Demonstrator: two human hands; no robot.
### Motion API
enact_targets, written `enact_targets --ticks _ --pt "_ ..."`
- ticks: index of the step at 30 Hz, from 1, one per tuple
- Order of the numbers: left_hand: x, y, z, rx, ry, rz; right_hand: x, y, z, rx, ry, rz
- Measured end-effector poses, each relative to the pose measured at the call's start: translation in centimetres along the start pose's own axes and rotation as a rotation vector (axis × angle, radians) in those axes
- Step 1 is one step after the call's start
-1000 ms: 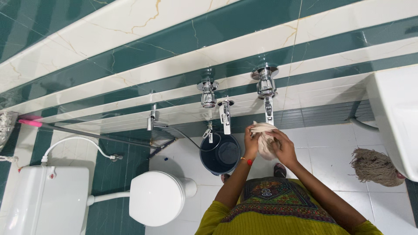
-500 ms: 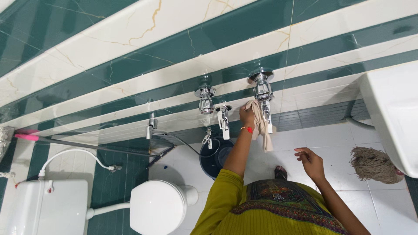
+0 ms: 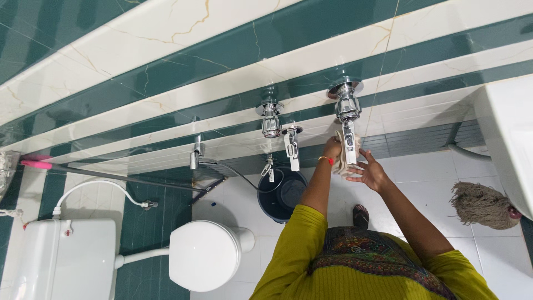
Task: The person wipes several faucets, the bidet sprayer, and the sink using a cloth by hand.
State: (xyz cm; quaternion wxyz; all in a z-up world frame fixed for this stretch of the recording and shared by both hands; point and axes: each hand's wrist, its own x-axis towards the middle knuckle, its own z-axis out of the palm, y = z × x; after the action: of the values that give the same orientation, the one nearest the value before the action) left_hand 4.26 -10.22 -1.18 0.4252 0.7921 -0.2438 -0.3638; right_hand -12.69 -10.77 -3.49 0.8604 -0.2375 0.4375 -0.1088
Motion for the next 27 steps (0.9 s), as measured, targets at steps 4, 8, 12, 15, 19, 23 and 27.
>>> enact_targets --ticks 4,8,12,15,19,23,27 --pt "0.8 -1.4 0.3 -0.8 -0.528 -0.15 2.8 -1.8 1.8 0.16 0.037 -0.005" --pt "2.0 -4.8 -0.5 -0.866 -0.544 0.02 7.7 -4.1 0.6 0.057 -0.036 -0.361" --pt "2.5 -5.6 0.4 -0.661 -0.32 0.073 9.3 -6.5 0.2 -0.379 0.364 -0.572" --pt "2.0 -6.5 1.4 -0.498 -0.246 0.178 7.6 -10.0 0.5 -0.537 0.427 -0.635" --pt "1.3 -7.0 3.0 -0.448 -0.25 0.188 2.7 -11.7 3.3 -0.523 0.518 -0.943" --pt "0.2 -6.8 4.2 -0.206 -0.119 0.497 0.9 -10.5 5.5 -0.583 0.498 -1.235" --pt "-1.0 -5.5 3.4 -0.026 -0.133 0.275 3.5 -8.2 4.6 -0.631 0.553 -1.322"
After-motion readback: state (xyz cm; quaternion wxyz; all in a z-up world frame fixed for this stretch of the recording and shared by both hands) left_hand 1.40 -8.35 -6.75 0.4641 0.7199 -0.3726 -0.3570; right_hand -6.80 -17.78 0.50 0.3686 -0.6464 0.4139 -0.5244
